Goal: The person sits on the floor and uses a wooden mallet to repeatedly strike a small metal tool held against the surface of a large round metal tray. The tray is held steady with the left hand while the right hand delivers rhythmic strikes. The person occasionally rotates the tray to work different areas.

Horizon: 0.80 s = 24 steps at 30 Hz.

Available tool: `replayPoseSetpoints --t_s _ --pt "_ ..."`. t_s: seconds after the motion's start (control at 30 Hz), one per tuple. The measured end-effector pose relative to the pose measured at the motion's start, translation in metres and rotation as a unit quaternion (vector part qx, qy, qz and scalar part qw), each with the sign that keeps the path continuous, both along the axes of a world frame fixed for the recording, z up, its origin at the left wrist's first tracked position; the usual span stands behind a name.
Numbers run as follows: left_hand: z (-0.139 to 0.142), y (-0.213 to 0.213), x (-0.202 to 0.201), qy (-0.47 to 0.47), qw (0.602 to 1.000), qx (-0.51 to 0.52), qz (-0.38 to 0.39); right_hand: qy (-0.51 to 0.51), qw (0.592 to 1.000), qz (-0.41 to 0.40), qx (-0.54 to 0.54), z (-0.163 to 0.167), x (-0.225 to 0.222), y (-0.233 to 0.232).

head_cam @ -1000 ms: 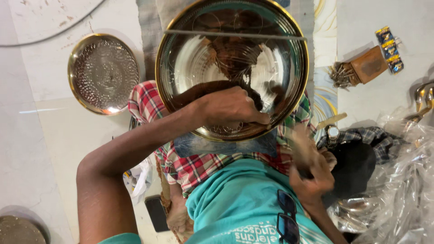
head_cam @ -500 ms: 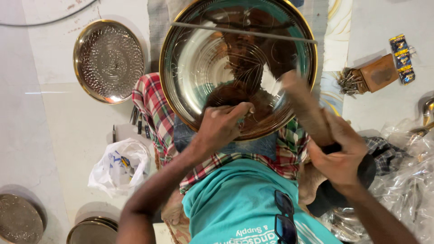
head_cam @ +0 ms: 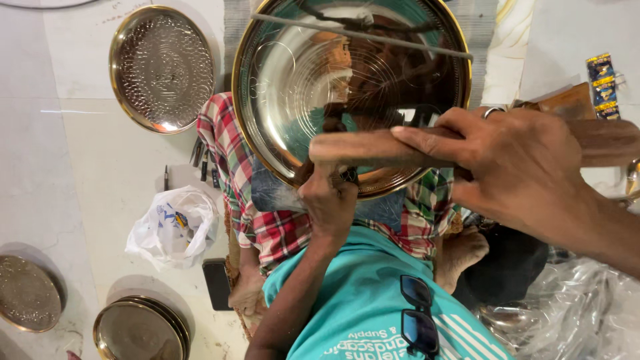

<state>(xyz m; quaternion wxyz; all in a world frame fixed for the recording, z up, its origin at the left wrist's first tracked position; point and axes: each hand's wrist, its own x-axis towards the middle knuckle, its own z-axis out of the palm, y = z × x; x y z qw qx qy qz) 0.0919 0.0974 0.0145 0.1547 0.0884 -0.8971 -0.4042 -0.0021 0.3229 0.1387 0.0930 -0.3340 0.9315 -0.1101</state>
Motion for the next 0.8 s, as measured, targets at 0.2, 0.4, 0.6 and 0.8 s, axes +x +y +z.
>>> replayPoseSetpoints --t_s 0.2,0.4,0.6,0.8 --pt "0.007 0.007 -0.001 -0.007 0.997 0.058 0.049 0.020 0.986 0.080 0.144 0.013 -0.015 -0.018" --pt "0.013 0.008 -0.001 0.049 0.997 0.063 0.023 0.028 0.998 0.048 0.000 0.027 -0.011 -0.025" --pt "0.018 0.006 -0.010 0.066 0.995 0.070 0.039 0.038 0.983 0.016 0.178 0.025 -0.012 -0.021" --pt "0.017 0.010 -0.010 0.056 0.994 0.092 0.036 -0.020 0.997 -0.027 -0.073 0.019 -0.010 -0.026"
